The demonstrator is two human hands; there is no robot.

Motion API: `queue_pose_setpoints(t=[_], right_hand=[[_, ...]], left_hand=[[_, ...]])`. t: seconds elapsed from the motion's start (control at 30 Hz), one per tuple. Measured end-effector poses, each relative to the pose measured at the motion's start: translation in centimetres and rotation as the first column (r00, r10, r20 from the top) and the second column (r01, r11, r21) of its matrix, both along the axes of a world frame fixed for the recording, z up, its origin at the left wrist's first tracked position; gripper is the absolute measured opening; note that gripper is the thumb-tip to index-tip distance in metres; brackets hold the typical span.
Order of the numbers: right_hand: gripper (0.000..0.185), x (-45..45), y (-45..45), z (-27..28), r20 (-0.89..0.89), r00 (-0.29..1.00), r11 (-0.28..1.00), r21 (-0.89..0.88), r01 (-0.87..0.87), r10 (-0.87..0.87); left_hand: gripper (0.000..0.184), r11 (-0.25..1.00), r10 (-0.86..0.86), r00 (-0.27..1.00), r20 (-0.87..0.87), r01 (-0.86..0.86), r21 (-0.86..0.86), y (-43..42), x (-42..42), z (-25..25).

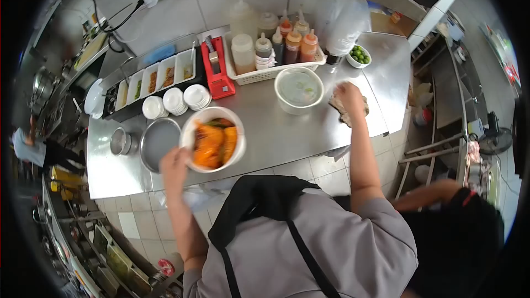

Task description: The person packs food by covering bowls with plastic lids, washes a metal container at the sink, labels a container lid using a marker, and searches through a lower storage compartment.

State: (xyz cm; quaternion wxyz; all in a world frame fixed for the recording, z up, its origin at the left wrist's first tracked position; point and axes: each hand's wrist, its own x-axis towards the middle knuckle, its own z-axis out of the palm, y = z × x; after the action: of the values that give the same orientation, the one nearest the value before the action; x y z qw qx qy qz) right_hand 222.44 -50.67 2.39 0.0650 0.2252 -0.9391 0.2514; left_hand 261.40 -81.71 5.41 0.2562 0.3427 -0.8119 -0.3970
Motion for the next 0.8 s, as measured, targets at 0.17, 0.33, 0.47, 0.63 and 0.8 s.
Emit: queue_pose_setpoints(t=[0.17, 0.33, 0.47, 0.63, 0.8], right_hand=[[0.004, 2.9, 4.2, -3.9, -0.126, 0.964, 0.945, 0.265, -0.193, 0.233], [0.016, 12.1, -1.7, -3.8, -0.056, 0.736, 0.736, -0.028, -0.677, 0.675], [0.008, 14.2, -9.2, -3.4, 0.071, 0.844, 0.84, -0.176, -0.514, 0.532], [0.02, 10.3, -17.8, -0.8, 0.186, 0.518, 0.524, -0.556, -0.645, 0.835], [0.015, 9.5, -23.3, 0.9, 0.287, 0.085, 0.209, -0.434, -0.877, 0.954]], left_hand=[[0.027, 0.929, -0.355, 0.917, 0.182, 0.369, -0.045, 0.9, -6.6, -2.6], [0.014, 0.896, -0.364, 0.929, 0.069, 0.329, 0.298, 0.3, -9.1, -1.8], [0.02, 0.868, -0.418, 0.9, 0.12, 0.358, 0.344, -0.2, -9.6, -2.0], [0.023, 0.892, -0.406, 0.884, 0.231, 0.328, 0.311, -1.3, -9.9, -2.4], [0.018, 0.927, -0.262, 0.954, 0.147, 0.206, 0.314, -1.2, -10.5, -2.2]])
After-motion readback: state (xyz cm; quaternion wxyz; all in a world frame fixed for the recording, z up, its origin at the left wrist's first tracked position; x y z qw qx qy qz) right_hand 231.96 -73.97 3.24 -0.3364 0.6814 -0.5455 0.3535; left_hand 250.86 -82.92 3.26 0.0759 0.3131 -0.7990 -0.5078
